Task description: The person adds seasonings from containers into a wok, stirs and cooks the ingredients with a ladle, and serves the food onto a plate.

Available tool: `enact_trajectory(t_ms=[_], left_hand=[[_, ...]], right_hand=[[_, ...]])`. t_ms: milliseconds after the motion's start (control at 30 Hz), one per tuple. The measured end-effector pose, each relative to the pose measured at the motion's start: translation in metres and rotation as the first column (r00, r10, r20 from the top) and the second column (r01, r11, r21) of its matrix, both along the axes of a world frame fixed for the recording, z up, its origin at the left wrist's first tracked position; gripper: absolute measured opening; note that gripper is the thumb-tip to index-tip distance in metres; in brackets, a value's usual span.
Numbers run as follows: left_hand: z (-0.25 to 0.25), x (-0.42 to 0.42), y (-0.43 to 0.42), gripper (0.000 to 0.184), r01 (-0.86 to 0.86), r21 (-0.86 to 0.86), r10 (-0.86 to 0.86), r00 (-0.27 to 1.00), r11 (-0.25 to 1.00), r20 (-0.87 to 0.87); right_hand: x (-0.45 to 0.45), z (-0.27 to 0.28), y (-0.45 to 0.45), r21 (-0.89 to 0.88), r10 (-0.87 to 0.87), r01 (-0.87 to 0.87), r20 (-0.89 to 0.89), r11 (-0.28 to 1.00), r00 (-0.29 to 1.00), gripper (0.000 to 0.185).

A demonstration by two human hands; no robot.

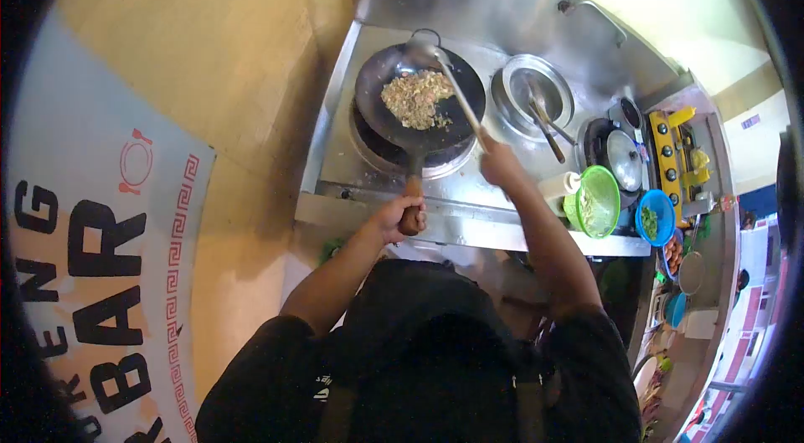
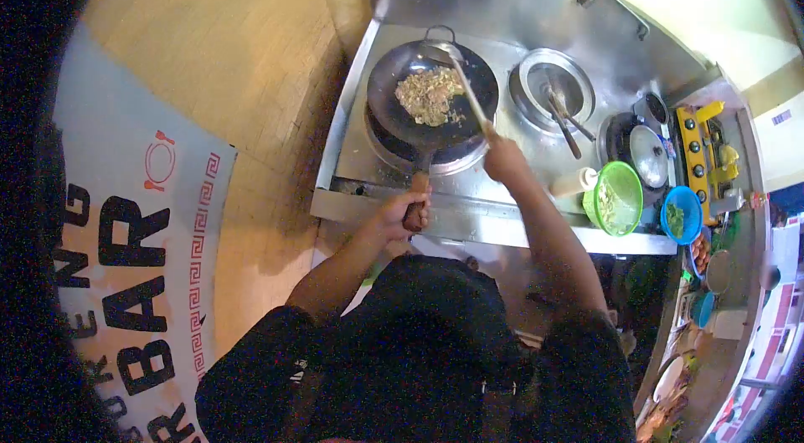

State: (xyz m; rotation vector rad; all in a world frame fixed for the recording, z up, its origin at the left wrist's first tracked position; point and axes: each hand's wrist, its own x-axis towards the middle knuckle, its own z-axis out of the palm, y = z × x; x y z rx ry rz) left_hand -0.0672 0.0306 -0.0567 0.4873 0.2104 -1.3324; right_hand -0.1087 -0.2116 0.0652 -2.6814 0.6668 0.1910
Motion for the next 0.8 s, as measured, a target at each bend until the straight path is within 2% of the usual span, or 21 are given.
enact_trajectory(t_ms=[67, 100, 167, 200, 233, 267, 333, 400, 467, 533, 600, 667, 700, 733, 767, 800], left_hand=[[0.006, -0.003, 0.000, 0.016, 0.002, 0.026, -0.002, 1.000, 1.000, 0.007], [0.010, 0.003, 0.001, 0.012, -0.001, 0.051, 0.000, 1.000, 0.999, 0.025], [0.012, 0.012, 0.000, 0.011, 0.015, 0.125, -0.026, 0.996, 0.992, 0.088], [0.010, 0.009, 0.001, 0.011, 0.016, 0.194, -0.045, 0.988, 0.981, 0.146], [0.019, -0.006, 0.005, 0.011, 0.024, 0.198, -0.050, 0.990, 0.980, 0.130], [0.045, -0.021, 0.001, 0.013, -0.034, 0.226, 0.004, 0.991, 0.973, 0.135], [0.091, -0.040, -0.008, 0.016, -0.086, 0.243, 0.050, 0.987, 0.966, 0.152], [0.117, -0.057, -0.012, 0.017, -0.032, 0.208, -0.029, 0.959, 0.978, 0.282], [0.091, -0.045, -0.020, 0.016, -0.067, 0.201, 0.008, 0.961, 0.977, 0.277], [0.062, -0.022, -0.023, 0.015, -0.084, 0.082, 0.080, 0.995, 0.993, 0.055], [0.045, -0.012, -0.018, 0.015, -0.081, 0.076, 0.073, 0.991, 0.994, 0.111], [0.031, -0.008, -0.015, 0.014, 0.043, 0.096, -0.071, 0.950, 0.994, 0.305], [0.021, -0.006, -0.015, 0.014, 0.034, 0.089, -0.060, 0.946, 0.995, 0.317], [0.011, -0.009, -0.014, 0.022, -0.256, 0.248, -0.035, 0.626, 0.934, 0.779], [0.000, -0.012, -0.013, 0.032, -0.630, 0.393, -0.327, 0.225, 0.670, 0.918], [0.049, -0.018, -0.004, 0.038, -0.504, 0.267, -0.158, 0.248, 0.821, 0.956]], right_hand=[[0.021, -0.032, 0.004, 0.096, 0.081, -0.086, 0.055, 0.992, 0.995, 0.062], [0.011, -0.019, 0.012, 0.100, 0.072, -0.078, 0.062, 0.992, 0.995, 0.062], [-0.039, 0.015, 0.030, -0.121, 0.303, -0.333, -0.212, 0.935, 0.929, 0.060], [-0.066, 0.043, 0.041, -0.143, 0.276, -0.324, -0.279, 0.935, 0.920, 0.059], [-0.087, 0.061, 0.047, -0.163, 0.247, -0.317, -0.346, 0.934, 0.905, 0.059], [-0.096, 0.058, 0.035, -0.168, 0.246, -0.319, -0.351, 0.933, 0.903, 0.059], [-0.110, 0.052, 0.005, -0.449, 0.311, -0.406, -0.271, 0.796, 0.911, 0.057], [-0.093, 0.105, -0.009, -0.456, 0.292, -0.407, -0.303, 0.791, 0.907, 0.056], [-0.094, 0.141, -0.017, -0.548, 0.357, -0.429, -0.239, 0.718, 0.903, 0.052], [-0.099, 0.164, -0.015, -0.592, 0.321, -0.430, -0.285, 0.682, 0.903, 0.052], [-0.095, 0.147, -0.008, -0.553, 0.251, -0.426, -0.367, 0.716, 0.896, 0.052], [-0.083, 0.077, -0.031, -0.373, 0.238, -0.303, -0.211, 0.877, 0.948, 0.055], [-0.073, 0.047, -0.047, -0.259, 0.171, -0.212, -0.172, 0.942, 0.970, 0.057], [-0.069, 0.042, -0.044, -0.112, 0.123, -0.139, -0.138, 0.984, 0.983, 0.057], [-0.064, 0.026, -0.044, -0.066, 0.114, -0.115, -0.021, 0.991, 0.993, 0.058], [-0.061, 0.006, -0.041, -0.001, 0.093, -0.093, 0.088, 0.996, 0.992, 0.058]])
